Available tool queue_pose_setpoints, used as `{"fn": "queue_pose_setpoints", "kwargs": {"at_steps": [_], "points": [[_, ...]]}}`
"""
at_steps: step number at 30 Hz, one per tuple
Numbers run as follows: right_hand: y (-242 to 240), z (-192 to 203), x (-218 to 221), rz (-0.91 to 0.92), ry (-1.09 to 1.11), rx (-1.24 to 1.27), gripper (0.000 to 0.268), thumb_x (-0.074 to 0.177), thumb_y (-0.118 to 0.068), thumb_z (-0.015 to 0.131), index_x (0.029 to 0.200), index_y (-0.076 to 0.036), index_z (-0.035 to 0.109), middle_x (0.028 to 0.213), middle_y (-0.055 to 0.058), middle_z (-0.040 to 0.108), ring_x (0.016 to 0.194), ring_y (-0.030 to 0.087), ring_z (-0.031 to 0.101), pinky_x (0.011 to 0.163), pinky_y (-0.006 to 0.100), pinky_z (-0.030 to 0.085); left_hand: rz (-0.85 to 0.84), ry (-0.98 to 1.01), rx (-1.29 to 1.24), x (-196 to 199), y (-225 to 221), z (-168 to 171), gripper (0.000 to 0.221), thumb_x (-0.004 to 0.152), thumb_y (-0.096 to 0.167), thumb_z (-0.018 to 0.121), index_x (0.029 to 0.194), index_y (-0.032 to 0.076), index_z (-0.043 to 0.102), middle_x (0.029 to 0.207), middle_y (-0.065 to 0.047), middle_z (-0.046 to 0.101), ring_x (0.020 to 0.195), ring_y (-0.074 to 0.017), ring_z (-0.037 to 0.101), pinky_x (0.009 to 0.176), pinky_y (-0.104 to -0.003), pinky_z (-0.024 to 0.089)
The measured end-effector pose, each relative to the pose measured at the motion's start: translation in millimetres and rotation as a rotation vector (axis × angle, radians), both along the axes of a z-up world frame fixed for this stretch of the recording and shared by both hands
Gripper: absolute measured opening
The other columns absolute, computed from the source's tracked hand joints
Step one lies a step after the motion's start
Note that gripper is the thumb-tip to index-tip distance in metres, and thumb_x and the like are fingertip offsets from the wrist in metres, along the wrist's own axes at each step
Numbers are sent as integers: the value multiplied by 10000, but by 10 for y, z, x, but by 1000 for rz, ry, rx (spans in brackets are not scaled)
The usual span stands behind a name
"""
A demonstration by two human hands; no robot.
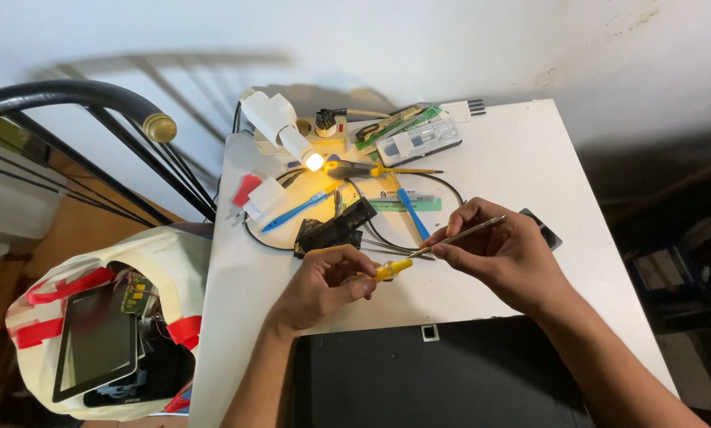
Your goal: Assembling or repairing a video game console by installing internal components and securing the outer shell with screws.
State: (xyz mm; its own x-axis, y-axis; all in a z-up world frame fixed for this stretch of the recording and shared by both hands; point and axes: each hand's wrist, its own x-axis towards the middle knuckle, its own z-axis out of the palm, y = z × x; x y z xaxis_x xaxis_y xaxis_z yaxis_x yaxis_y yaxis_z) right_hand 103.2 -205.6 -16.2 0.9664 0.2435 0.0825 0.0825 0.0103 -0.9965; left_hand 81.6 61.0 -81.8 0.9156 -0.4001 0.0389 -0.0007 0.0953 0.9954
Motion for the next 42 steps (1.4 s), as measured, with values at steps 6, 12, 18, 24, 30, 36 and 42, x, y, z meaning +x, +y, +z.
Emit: {"fn": "queue_pose_setpoints", "kwargs": {"at_steps": [6, 12, 18, 24, 30, 36, 42], "points": [[-12, -54, 43, -26, 3, -3, 221, 752, 82, 817, 885, 62, 642, 826, 272, 760, 726, 274, 785, 686, 366, 659, 18, -11, 23, 21, 20, 2, 181, 846, 219, 838, 993, 122, 799, 764, -159, 757, 704, -237, 675, 699, -339, 503], [-5, -23, 22, -20, 4, 3, 213, 760, 68, 816, 880, 60, 641, 817, 265, 755, 692, 228, 751, 631, 310, 629, 44, 18, 33, 12, -4, 45, 155, 864, 159, 827, 998, 87, 798, 770, -158, 740, 707, -246, 675, 685, -338, 479], [18, 56, -12, 2, -57, -109, 190, 740, 75, 819, 854, 85, 667, 816, 300, 763, 698, 304, 789, 660, 380, 663, 83, 13, 16, -15, -27, 62, 133, 868, 102, 827, 991, 66, 796, 762, -144, 738, 702, -205, 652, 671, -327, 482], [-59, 10, 5, -85, 5, -49, 191, 815, 28, 796, 917, 61, 638, 869, 261, 742, 760, 235, 770, 637, 316, 610, 129, -5, 47, 2, -8, 32, 113, 880, 8, 792, 984, 49, 802, 824, -179, 746, 772, -278, 687, 726, -375, 520], [-33, -24, 20, -34, 43, -65, 203, 794, 31, 811, 899, 61, 639, 843, 265, 739, 753, 256, 794, 614, 312, 616, 131, 18, 64, -19, -48, 105, 111, 877, 25, 800, 984, 55, 798, 860, -163, 766, 843, -263, 706, 806, -387, 537], [-45, -98, 68, -14, 58, -54, 189, 794, 36, 819, 896, 45, 661, 846, 240, 748, 779, 254, 807, 617, 303, 610, 99, 35, 126, -25, -62, 209, 154, 872, 18, 798, 1021, 58, 801, 945, -226, 772, 900, -347, 726, 852, -449, 548], [13, 94, -28, 53, -35, -274, 180, 705, 10, 897, 824, 16, 762, 831, 221, 825, 816, 288, 835, 661, 346, 652, 70, 57, 130, -4, -21, 129, 203, 870, 68, 815, 1072, 87, 805, 998, -230, 775, 915, -345, 742, 839, -437, 571]]}}
